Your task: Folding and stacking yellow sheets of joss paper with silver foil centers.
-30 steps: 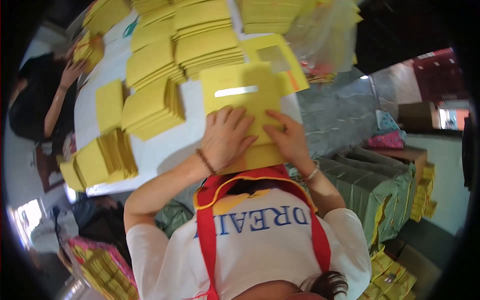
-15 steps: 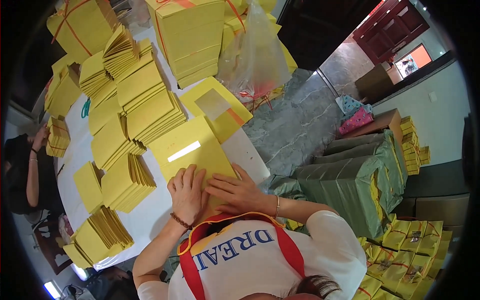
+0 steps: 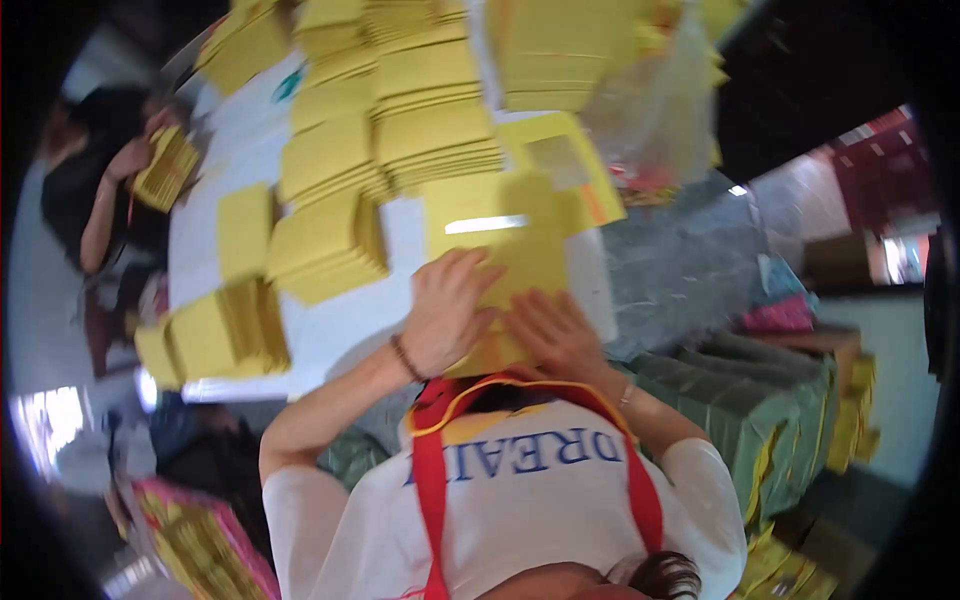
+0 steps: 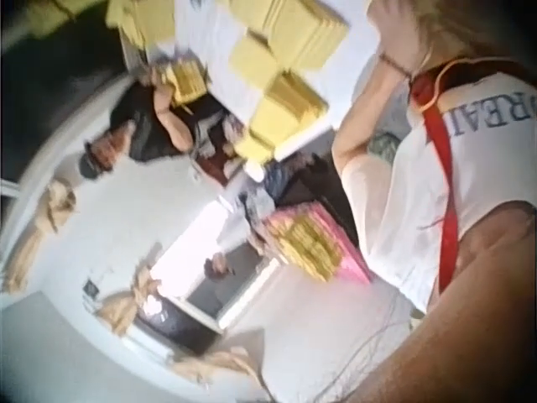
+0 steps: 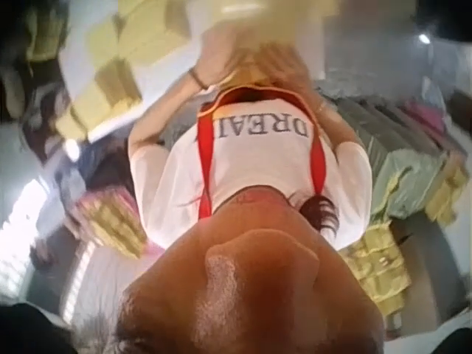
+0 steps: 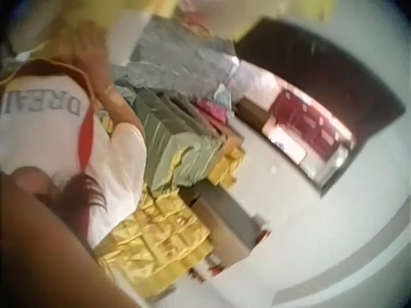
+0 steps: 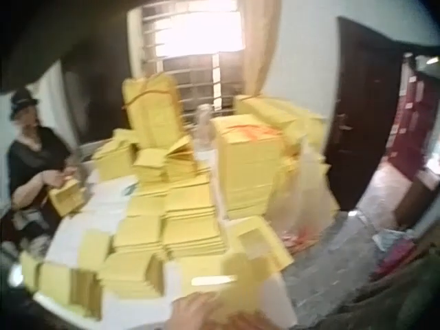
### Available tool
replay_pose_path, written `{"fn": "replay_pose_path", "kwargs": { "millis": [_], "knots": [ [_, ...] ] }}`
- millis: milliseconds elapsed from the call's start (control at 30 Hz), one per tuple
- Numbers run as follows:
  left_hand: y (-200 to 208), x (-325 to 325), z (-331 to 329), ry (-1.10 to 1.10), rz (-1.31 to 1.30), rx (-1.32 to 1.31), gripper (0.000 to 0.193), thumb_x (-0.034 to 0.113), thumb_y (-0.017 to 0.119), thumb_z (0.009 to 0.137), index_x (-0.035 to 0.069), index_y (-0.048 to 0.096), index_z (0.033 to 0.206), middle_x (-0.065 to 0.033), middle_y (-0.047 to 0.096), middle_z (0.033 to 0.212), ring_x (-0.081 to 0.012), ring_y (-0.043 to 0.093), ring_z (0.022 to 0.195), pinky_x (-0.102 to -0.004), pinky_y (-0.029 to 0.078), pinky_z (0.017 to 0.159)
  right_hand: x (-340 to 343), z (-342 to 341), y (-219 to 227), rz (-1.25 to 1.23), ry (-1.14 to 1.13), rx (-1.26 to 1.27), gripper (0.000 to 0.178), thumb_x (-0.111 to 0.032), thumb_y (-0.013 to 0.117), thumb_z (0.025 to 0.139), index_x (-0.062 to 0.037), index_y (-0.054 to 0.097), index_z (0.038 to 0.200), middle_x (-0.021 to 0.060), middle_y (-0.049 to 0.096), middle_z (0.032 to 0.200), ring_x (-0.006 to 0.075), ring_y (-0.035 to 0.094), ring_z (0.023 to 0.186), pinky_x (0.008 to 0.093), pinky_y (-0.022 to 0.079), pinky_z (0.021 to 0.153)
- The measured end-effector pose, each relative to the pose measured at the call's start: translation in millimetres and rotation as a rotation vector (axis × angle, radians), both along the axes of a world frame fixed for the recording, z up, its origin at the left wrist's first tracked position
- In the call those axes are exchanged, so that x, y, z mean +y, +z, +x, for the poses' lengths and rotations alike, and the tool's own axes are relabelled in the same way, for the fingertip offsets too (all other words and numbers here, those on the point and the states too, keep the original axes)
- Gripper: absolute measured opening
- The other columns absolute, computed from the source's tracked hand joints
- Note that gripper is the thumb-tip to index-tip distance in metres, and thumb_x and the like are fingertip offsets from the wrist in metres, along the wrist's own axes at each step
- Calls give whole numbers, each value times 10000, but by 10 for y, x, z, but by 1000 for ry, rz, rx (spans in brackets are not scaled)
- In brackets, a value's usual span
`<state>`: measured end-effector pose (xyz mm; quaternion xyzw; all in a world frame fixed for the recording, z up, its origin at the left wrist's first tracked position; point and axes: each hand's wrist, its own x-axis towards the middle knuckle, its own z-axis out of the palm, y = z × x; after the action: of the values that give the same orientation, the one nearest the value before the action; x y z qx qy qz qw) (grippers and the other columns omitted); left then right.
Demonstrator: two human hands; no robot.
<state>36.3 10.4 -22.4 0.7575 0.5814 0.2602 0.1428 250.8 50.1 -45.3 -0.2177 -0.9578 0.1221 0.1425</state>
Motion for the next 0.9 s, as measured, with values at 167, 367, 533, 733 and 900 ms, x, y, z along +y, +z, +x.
{"fn": "replay_pose_path", "kwargs": {
  "millis": [167, 367, 533, 733, 900],
  "knots": [
    [-208, -57, -37, -5, 26, 217, 564, 343, 604, 808, 130, 444, 1306, -186, 327, 1389, -366, 320, 1249, -490, 268, 986, 77, 44, 76, 12, 41, -1, 595, -482, 560, 828, -63, 519, 1248, 167, 464, 1321, 332, 419, 1244, 496, 288, 1037],
    [-88, -25, -88, -74, 101, 257, 562, 400, 599, 790, 89, 502, 1248, -182, 387, 1344, -340, 366, 1219, -441, 326, 943, 116, -38, 148, -4, 66, 0, 603, -470, 549, 839, -35, 507, 1255, 193, 460, 1315, 356, 410, 1241, 493, 276, 1042],
    [-271, -48, 97, -154, 316, 618, 473, 310, 536, 803, -3, 538, 1158, -164, 582, 1070, -273, 559, 966, -346, 445, 746, 139, 15, 163, -79, 92, 58, 591, -435, 539, 849, -14, 496, 1261, 209, 452, 1312, 364, 388, 1257, 484, 258, 1055],
    [-220, 14, 239, -114, 356, 604, 411, 229, 528, 767, -6, 571, 1101, -88, 584, 828, -209, 567, 790, -299, 441, 614, 272, 277, 22, -1142, -268, 692, 661, -439, 452, 928, 5, 263, 1380, 190, 464, 1295, 297, 501, 1158, 411, 360, 996],
    [-140, 81, 194, -121, 345, 598, 390, 204, 546, 722, -2, 575, 1053, -31, 551, 791, -163, 538, 753, -277, 419, 593, 328, 224, 80, -1156, -318, 987, 609, -398, 429, 956, 4, 241, 1372, 151, 529, 1182, 256, 552, 1075, 361, 400, 947]
  ]
}}
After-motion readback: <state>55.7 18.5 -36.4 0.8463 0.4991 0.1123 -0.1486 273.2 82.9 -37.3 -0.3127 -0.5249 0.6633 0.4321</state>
